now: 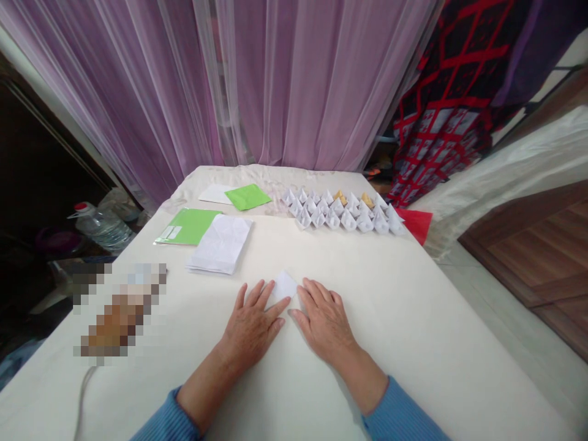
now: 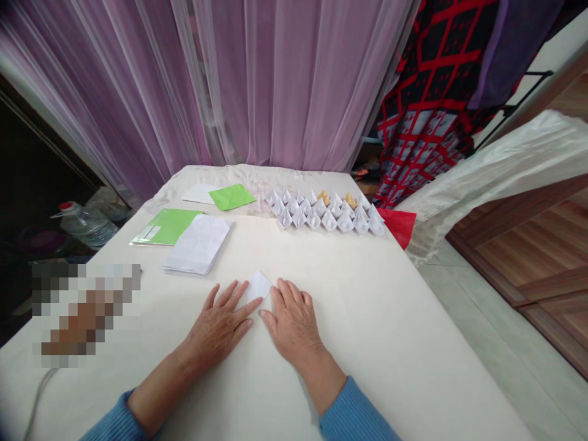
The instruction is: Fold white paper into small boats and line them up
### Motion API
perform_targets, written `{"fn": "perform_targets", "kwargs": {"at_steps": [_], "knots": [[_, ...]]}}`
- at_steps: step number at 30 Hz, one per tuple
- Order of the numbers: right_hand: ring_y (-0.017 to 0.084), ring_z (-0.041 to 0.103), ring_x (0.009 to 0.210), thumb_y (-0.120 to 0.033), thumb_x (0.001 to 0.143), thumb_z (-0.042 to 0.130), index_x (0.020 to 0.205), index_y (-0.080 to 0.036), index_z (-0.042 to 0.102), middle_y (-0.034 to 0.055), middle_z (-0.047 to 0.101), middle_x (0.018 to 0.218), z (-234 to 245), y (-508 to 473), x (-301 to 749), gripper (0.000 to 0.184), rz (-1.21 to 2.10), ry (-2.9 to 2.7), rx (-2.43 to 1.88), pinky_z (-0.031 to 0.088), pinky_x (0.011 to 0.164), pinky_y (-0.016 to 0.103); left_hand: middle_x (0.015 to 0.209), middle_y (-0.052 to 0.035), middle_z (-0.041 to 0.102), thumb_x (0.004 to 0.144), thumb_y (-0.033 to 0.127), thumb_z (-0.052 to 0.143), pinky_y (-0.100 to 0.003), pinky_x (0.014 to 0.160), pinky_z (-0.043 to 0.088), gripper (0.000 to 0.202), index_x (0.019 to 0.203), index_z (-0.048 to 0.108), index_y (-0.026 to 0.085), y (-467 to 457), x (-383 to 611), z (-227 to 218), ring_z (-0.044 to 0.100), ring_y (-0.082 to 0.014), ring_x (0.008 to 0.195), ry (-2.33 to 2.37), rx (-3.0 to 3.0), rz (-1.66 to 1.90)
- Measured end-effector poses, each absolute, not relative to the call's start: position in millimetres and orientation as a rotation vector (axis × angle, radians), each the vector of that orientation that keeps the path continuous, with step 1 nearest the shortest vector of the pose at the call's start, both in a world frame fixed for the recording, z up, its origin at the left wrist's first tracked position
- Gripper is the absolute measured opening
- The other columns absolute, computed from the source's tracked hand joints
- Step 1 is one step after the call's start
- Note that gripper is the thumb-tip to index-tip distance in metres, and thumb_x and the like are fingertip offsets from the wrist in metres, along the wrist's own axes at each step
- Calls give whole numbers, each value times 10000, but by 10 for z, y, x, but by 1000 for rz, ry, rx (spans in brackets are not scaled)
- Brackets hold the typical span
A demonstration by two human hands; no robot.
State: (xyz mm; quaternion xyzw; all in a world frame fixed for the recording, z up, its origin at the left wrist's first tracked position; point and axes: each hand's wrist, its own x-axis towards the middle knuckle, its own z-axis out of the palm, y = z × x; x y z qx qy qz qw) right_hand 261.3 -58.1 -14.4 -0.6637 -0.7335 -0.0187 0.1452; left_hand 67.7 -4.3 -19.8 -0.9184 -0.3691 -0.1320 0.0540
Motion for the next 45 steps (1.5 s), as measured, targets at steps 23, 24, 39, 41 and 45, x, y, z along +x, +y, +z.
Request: {"fn": "perform_targets", "kwargs": {"at_steps": [23,24,39,41,45], "knots": [[279,307,1399,-421,989,383,1389,-352,495,83,371,1529,-95,-63,2664,421,61,-2243,-1942,247,1085,501,1458,-45,492,938,467,465,-552,1108,251,426,1363,481,458,-52,705,-176,430,-308,1344,-1174,-2871,-370],[278,305,1400,-424,989,380,1391,-350,492,84,369,1530,-97,-60,2665,423,61,-2242,-1940,244,1087,502,1457,-44,493,935,466,469,-556,1106,255,428,1363,479,460,-53,707,-175,431,-308,1344,-1182,-2870,-364],[280,328,1393,-420,987,399,1381,-356,501,83,409,1508,-121,-482,2892,413,5,-2219,-1977,260,1088,520,1465,-67,481,938,463,471,-588,1085,288,379,1309,547,448,-55,723,-139,434,-323,1343,-1241,-2894,-370],[282,335,1390,-423,985,403,1387,-354,494,89,410,1506,-127,-514,2903,418,-6,-2218,-1980,260,1090,524,1465,-64,482,936,462,475,-592,1081,293,380,1310,543,452,-53,727,-126,431,-322,1345,-1245,-2903,-354],[282,340,1388,-410,980,428,1395,-328,492,115,400,1508,-143,-568,2892,427,-72,-2206,-1946,258,1098,513,1464,-62,483,936,465,475,-597,1081,289,380,1310,540,458,-46,731,-139,422,-320,1352,-1253,-2903,-344]]}}
